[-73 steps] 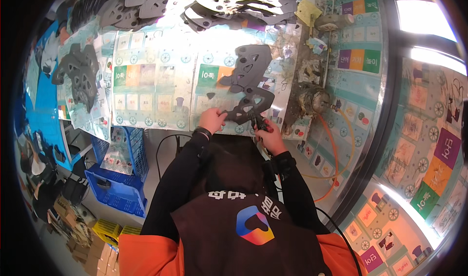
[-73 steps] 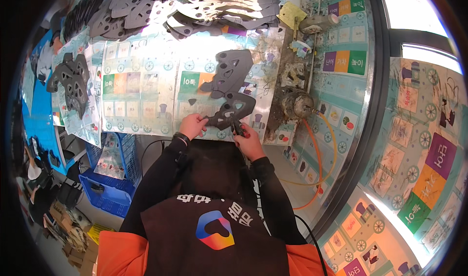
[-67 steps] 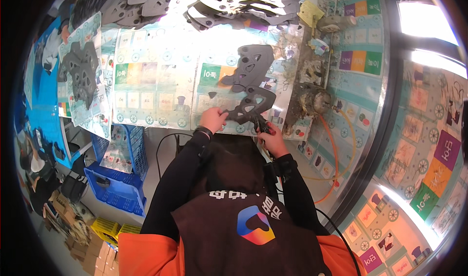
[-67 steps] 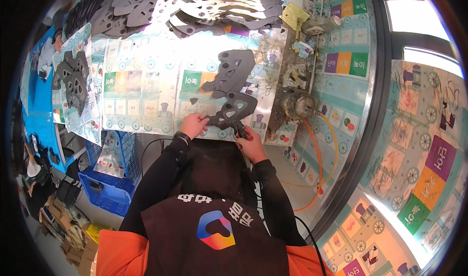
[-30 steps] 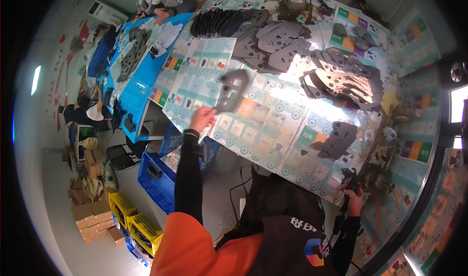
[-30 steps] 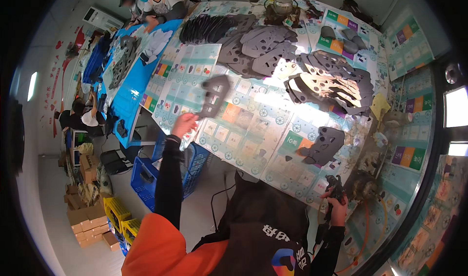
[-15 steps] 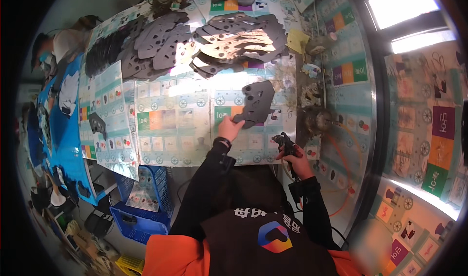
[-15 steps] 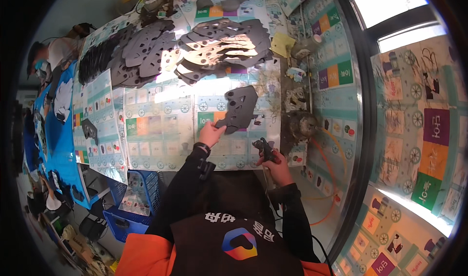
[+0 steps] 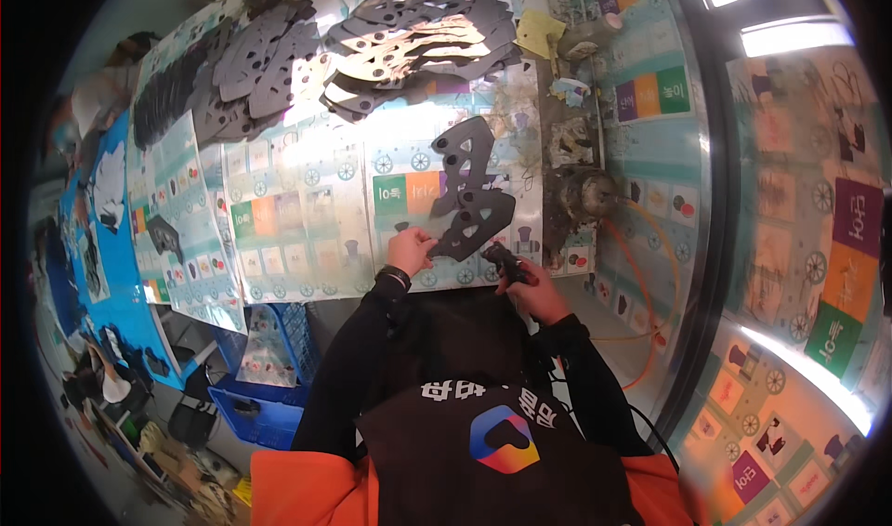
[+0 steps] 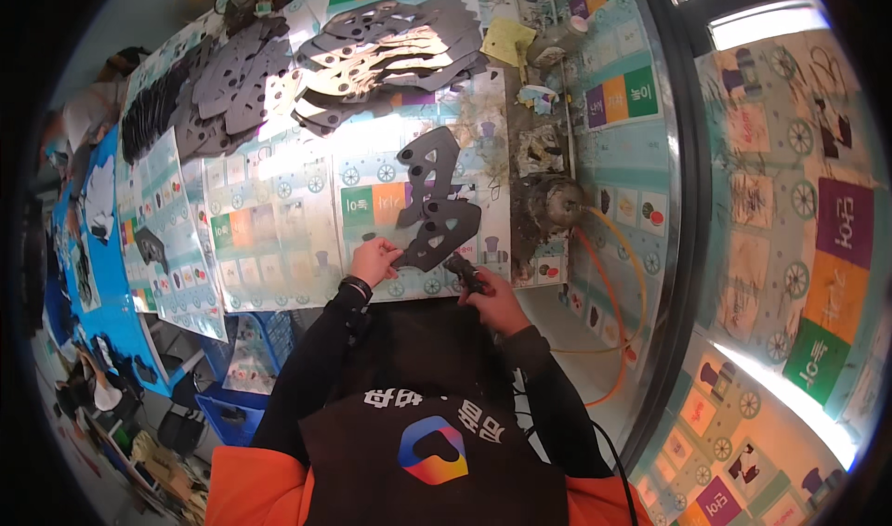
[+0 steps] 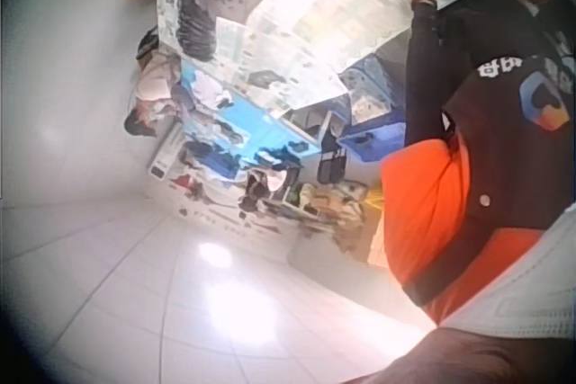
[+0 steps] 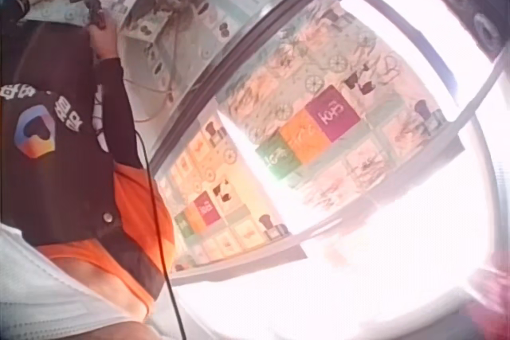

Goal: Manually clean and trim excess material from shoe components using a hand tool.

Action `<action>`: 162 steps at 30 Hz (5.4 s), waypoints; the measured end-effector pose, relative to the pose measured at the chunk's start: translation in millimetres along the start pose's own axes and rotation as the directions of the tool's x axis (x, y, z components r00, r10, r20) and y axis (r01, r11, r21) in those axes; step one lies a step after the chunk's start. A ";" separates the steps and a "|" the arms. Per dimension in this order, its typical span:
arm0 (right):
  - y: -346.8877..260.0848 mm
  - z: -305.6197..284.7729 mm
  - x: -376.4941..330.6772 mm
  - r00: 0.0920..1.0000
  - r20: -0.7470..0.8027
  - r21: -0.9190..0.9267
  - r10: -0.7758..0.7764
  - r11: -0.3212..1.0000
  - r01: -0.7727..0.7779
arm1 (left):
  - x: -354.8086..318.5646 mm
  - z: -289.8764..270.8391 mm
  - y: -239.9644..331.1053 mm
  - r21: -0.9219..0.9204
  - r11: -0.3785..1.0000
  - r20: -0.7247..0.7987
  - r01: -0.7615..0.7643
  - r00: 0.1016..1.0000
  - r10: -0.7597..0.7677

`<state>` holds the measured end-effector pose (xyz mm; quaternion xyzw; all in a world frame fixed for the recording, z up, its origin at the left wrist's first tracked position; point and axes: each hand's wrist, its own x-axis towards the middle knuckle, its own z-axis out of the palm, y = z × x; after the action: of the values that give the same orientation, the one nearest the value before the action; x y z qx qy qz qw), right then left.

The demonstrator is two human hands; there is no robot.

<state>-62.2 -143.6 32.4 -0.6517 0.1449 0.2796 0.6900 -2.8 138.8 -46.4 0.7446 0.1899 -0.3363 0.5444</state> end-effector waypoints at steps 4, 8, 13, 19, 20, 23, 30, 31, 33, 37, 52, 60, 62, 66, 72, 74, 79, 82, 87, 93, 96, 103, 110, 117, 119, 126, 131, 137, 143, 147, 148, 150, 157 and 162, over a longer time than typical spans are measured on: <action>2.9 19.2 8.5 0.977 0.060 -0.149 0.207 0.969 -0.196 | -8.5 7.6 -14.5 -0.032 0.997 -0.043 0.068 0.997 -0.069; 16.3 27.2 19.0 0.987 0.058 -0.278 0.153 0.952 -0.131 | -12.8 13.7 -18.3 -0.072 0.990 -0.080 0.118 0.989 -0.123; 16.7 33.2 28.4 0.974 0.039 -0.225 0.221 0.952 -0.207 | -12.8 19.0 -32.5 -0.041 0.996 -0.132 0.078 0.988 -0.083; 18.2 35.8 32.7 0.970 0.037 -0.266 0.241 0.938 -0.222 | -10.8 16.6 -26.6 -0.028 0.997 -0.097 0.073 0.992 -0.076; 20.8 36.2 33.0 0.966 0.030 -0.247 0.255 0.939 -0.240 | -10.5 16.2 -26.0 -0.034 0.996 -0.077 0.081 0.994 -0.084; 15.0 37.8 32.1 0.965 0.055 -0.274 0.255 0.933 -0.231 | -11.1 16.2 -26.2 -0.080 0.994 -0.082 0.080 0.993 -0.087; 7.2 37.5 31.5 0.963 0.004 -0.221 0.269 0.940 -0.262 | -11.6 13.6 -21.8 -0.038 0.997 -0.073 0.072 0.995 -0.075; 5.6 36.7 31.6 0.964 0.001 -0.222 0.264 0.941 -0.257 | -12.2 13.0 -21.1 -0.045 0.996 -0.073 0.078 0.994 -0.081; 3.2 35.4 31.9 0.965 -0.004 -0.224 0.261 0.941 -0.255 | -12.3 12.6 -21.9 -0.054 0.995 -0.069 0.085 0.994 -0.089; 3.7 29.9 33.1 0.965 -0.035 -0.168 0.258 0.951 -0.261 | -11.9 12.3 -22.3 -0.055 0.995 -0.056 0.085 0.995 -0.088; -17.3 19.4 36.8 0.956 -0.131 -0.025 0.264 0.963 -0.269 | -8.8 13.8 -27.8 -0.080 0.993 -0.063 0.082 0.994 -0.087; -16.0 6.7 40.3 0.958 -0.152 0.028 0.244 0.970 -0.242 | -9.7 13.5 -25.0 -0.061 0.995 -0.064 0.083 0.994 -0.087; -24.1 7.2 41.6 0.951 -0.146 0.029 0.273 0.962 -0.272 | -8.6 13.9 -29.3 -0.094 0.992 -0.076 0.083 0.993 -0.091; -27.9 3.6 43.8 0.944 -0.176 0.053 0.281 0.960 -0.276 | -8.6 14.1 -24.1 -0.090 0.992 -0.073 0.086 0.993 -0.093; -32.7 0.6 46.3 0.939 -0.215 0.050 0.268 0.963 -0.264 | -8.5 12.8 -25.1 -0.059 0.995 -0.062 0.084 0.994 -0.087; -33.0 -1.6 47.7 0.946 -0.217 0.068 0.241 0.970 -0.232 | -8.5 12.6 -25.3 -0.044 0.996 -0.071 0.082 0.994 -0.085; -30.5 -6.7 51.6 0.949 -0.231 0.056 0.216 0.976 -0.209 | -8.6 10.9 -21.5 -0.029 0.995 -0.056 0.099 0.993 -0.100; -32.0 -5.7 52.7 0.950 -0.233 0.037 0.209 0.978 -0.206 | -8.6 10.8 -23.7 -0.034 0.994 -0.063 0.102 0.993 -0.104; -36.5 -3.5 54.5 0.951 -0.217 0.025 0.220 0.975 -0.220 | -9.4 10.3 -22.7 -0.022 0.995 -0.068 0.101 0.992 -0.102; -39.1 6.4 57.8 0.964 -0.208 0.025 0.163 0.987 -0.162 | -9.5 11.1 -26.6 -0.062 0.993 -0.077 0.097 0.992 -0.102; -43.2 9.9 57.9 0.953 -0.177 0.070 0.247 0.969 -0.238 | -10.7 10.3 -24.9 -0.048 0.994 -0.074 0.098 0.992 -0.101; -37.1 17.5 59.2 0.973 -0.143 0.064 0.179 0.983 -0.172 | -11.7 10.8 -25.0 -0.055 0.995 -0.089 0.088 0.992 -0.092; -34.9 19.4 53.1 0.968 -0.136 0.078 0.213 0.976 -0.204 | -12.4 11.2 -24.4 -0.065 0.995 -0.096 0.074 0.992 -0.080; -28.6 13.9 43.3 0.941 -0.153 0.061 0.303 0.953 -0.297 | -14.1 8.9 -23.3 -0.058 0.995 -0.082 0.084 0.993 -0.089; -27.8 14.3 42.1 0.947 -0.142 0.079 0.287 0.957 -0.278 | -14.8 9.0 -23.0 -0.052 0.995 -0.085 0.089 0.992 -0.093; -36.7 26.5 43.3 0.947 -0.118 0.011 0.299 0.954 -0.300 | -17.6 8.9 -22.6 -0.052 0.996 -0.092 0.077 0.992 -0.082; -34.8 34.8 43.4 0.958 -0.056 0.000 0.282 0.959 -0.283 | -20.0 10.1 -25.0 -0.071 0.995 -0.107 0.076 0.991 -0.083; -30.7 41.6 41.9 0.955 -0.056 -0.016 0.290 0.957 -0.291 | -20.6 9.2 -24.5 -0.062 0.996 -0.105 0.067 0.992 -0.073; -7.5 31.1 41.9 0.960 -0.005 -0.015 0.278 0.960 -0.278 | -19.6 7.9 -25.3 -0.037 0.998 -0.113 0.058 0.992 -0.062; -22.0 37.3 32.1 0.951 -0.031 -0.004 0.309 0.951 -0.309 | -21.1 8.0 -27.3 -0.041 0.996 -0.111 0.076 0.991 -0.080; -23.2 36.7 31.0 0.946 -0.041 -0.011 0.322 0.947 -0.322 | -21.2 8.3 -27.5 -0.041 0.996 -0.109 0.075 0.991 -0.080; -26.3 37.8 29.8 0.941 -0.048 -0.019 0.335 0.942 -0.336 | -21.2 9.4 -28.2 -0.042 0.996 -0.108 0.075 0.991 -0.079; -21.1 40.9 31.2 0.946 -0.023 -0.084 0.323 0.943 -0.323 | -22.7 15.2 -29.8 -0.050 0.996 -0.111 0.078 0.990 -0.083; -22.2 48.0 34.2 0.955 0.001 -0.056 0.296 0.954 -0.296 | -19.3 15.1 -31.1 -0.048 0.995 -0.105 0.085 0.990 -0.090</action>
<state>-29.9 -89.7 36.5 -0.6402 0.2297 0.3869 0.6227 -41.0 136.7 -56.7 0.7406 0.2586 -0.3153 0.5341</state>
